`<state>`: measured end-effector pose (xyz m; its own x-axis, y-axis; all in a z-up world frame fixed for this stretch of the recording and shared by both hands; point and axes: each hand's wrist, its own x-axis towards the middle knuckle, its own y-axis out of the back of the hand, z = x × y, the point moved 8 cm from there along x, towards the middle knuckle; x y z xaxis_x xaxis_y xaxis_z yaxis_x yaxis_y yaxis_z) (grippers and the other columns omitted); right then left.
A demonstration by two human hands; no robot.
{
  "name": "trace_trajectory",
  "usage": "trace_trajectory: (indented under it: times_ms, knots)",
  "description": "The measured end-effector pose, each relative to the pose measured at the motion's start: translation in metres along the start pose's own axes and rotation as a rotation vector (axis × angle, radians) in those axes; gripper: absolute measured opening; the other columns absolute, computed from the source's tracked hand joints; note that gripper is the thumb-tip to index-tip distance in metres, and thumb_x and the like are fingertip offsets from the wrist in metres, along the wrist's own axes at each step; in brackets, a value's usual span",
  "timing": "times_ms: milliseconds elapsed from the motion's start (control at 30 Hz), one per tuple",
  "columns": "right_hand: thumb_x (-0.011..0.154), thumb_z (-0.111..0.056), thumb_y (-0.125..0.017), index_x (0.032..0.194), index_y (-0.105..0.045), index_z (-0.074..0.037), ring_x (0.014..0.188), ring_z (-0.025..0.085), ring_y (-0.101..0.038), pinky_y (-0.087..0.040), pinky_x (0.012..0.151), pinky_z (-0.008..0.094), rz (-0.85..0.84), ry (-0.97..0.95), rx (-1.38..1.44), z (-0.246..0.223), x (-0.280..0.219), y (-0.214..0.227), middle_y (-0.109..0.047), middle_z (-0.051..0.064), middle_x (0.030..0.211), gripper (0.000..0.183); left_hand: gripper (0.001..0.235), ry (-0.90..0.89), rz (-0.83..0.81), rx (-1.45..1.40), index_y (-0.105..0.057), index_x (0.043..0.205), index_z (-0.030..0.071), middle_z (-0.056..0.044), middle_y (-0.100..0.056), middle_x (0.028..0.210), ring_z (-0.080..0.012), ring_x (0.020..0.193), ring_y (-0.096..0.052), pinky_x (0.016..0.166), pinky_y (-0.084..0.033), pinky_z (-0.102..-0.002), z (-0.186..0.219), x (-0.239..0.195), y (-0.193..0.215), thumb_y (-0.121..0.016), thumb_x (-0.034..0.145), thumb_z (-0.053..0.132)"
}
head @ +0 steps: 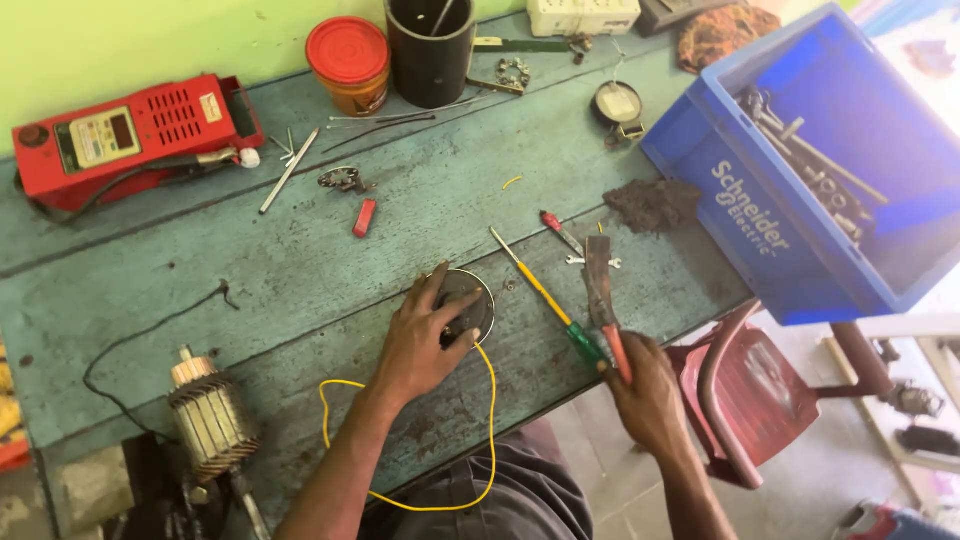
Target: Repairing a motor component by stripping wires and using manual tools.
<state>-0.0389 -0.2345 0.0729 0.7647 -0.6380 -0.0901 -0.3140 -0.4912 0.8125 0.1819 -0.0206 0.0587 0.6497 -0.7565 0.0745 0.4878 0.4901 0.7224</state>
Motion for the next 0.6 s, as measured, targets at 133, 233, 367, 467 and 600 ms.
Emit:
trace_trajectory:
  times_ms: [133, 233, 367, 467, 600]
  knots:
    - [0.084, -0.027, -0.073, 0.133, -0.064, -0.011, 0.117, 0.042, -0.06, -0.049, 0.096, 0.05, -0.03, 0.035, -0.328, 0.013, 0.051, 0.015, -0.062, 0.02, 0.131, 0.053, 0.073, 0.099, 0.086, -0.125, -0.056, 0.147, 0.024, -0.027, -0.034, 0.161, -0.0459, 0.143, -0.041, 0.11, -0.042, -0.048, 0.007, -0.009, 0.015, -0.081, 0.078, 0.034]
    - [0.083, -0.032, -0.076, 0.133, -0.064, -0.009, 0.119, 0.042, -0.059, -0.048, 0.096, 0.051, 0.002, 0.057, -0.459, 0.031, 0.081, 0.023, -0.062, 0.019, 0.132, 0.057, 0.1, 0.227, 0.188, -0.194, -0.038, 0.155, 0.01, -0.028, -0.038, 0.153, -0.0465, 0.14, -0.041, 0.11, -0.041, -0.05, 0.002, -0.018, 0.02, -0.086, 0.072, 0.04]
    - [0.081, -0.037, -0.08, 0.132, -0.063, -0.004, 0.117, 0.044, -0.059, -0.048, 0.096, 0.051, -0.066, 0.15, -0.435, 0.065, 0.096, 0.016, -0.06, 0.024, 0.129, 0.063, 0.098, 0.331, 0.25, -0.123, -0.04, 0.15, 0.002, -0.025, -0.042, 0.155, -0.043, 0.142, -0.043, 0.112, -0.04, -0.048, -0.007, -0.026, 0.001, -0.087, 0.074, 0.041]
    - [0.083, -0.038, -0.077, 0.119, -0.068, -0.005, 0.114, 0.043, -0.061, -0.049, 0.093, 0.049, 0.05, 0.386, -0.43, 0.025, 0.093, 0.024, -0.064, 0.022, 0.129, 0.05, 0.095, 0.375, 0.322, -0.057, -0.043, 0.151, 0.001, -0.024, -0.046, 0.154, -0.0436, 0.144, -0.041, 0.117, -0.037, -0.05, -0.003, -0.029, -0.002, -0.086, 0.075, 0.039]
    - [0.091, -0.044, -0.07, 0.114, -0.067, -0.009, 0.098, 0.034, -0.07, -0.055, 0.084, 0.045, -0.067, 0.148, -0.295, -0.013, 0.084, 0.021, -0.07, 0.012, 0.111, 0.042, 0.112, 0.502, 0.384, -0.014, -0.039, 0.151, 0.001, -0.027, -0.04, 0.154, -0.0454, 0.144, -0.036, 0.111, -0.033, -0.057, 0.004, -0.028, 0.005, -0.092, 0.065, 0.049]
